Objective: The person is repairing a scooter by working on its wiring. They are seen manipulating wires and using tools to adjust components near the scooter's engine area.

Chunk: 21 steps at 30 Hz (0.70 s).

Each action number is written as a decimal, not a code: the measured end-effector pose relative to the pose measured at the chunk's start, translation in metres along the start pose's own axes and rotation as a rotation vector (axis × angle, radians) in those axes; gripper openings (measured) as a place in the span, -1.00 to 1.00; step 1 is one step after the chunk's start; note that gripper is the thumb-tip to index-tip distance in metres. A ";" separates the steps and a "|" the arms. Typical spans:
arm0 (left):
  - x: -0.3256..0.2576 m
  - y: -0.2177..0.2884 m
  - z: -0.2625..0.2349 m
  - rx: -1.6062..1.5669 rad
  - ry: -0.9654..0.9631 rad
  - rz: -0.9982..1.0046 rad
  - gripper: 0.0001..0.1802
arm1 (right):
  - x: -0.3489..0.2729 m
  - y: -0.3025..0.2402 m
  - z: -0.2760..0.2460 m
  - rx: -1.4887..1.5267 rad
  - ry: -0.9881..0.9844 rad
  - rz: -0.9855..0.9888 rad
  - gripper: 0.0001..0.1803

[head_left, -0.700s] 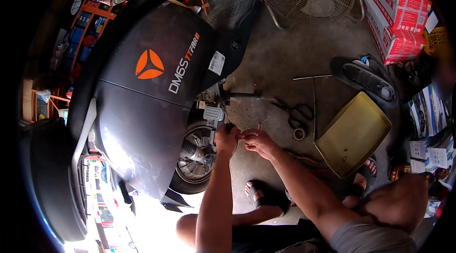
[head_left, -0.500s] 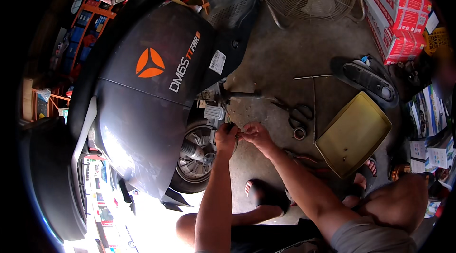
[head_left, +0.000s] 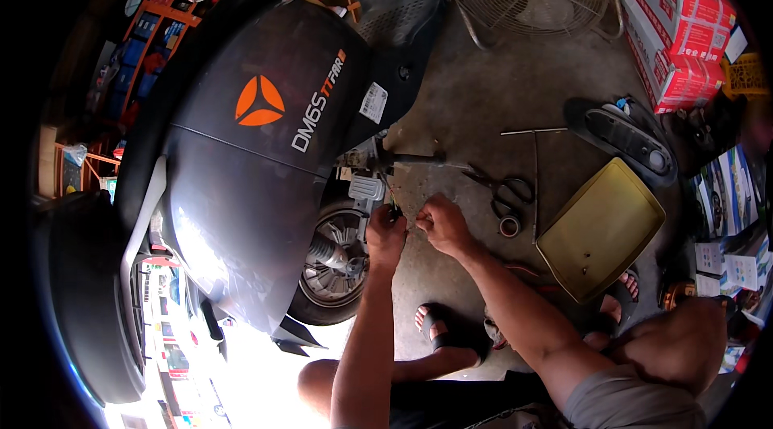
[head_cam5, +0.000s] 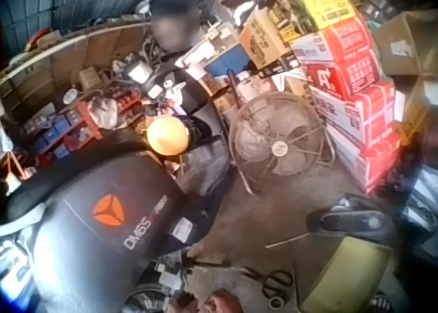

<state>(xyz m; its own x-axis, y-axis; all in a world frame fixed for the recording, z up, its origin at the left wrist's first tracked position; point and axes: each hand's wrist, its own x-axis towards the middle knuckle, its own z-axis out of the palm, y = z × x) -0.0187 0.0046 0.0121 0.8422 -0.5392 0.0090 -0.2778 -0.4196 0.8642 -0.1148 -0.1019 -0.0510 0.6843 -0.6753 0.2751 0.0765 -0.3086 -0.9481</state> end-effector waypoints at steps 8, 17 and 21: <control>-0.022 0.025 0.011 0.704 0.038 0.591 -0.63 | 0.009 -0.008 -0.002 -0.058 -0.111 0.096 -0.98; -0.011 0.027 0.000 0.850 -0.032 0.520 -0.67 | 0.016 -0.013 0.005 -0.208 -0.225 0.172 -0.83; -0.013 0.026 -0.003 0.823 -0.103 0.502 -0.73 | 0.021 -0.019 0.002 -0.218 -0.224 0.154 -0.81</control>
<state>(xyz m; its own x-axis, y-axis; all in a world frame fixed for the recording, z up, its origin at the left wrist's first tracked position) -0.0351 0.0027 0.0364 0.5035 -0.8398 0.2029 -0.8635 -0.4817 0.1491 -0.1003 -0.1081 -0.0273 0.8201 -0.5684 0.0668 -0.1797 -0.3666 -0.9128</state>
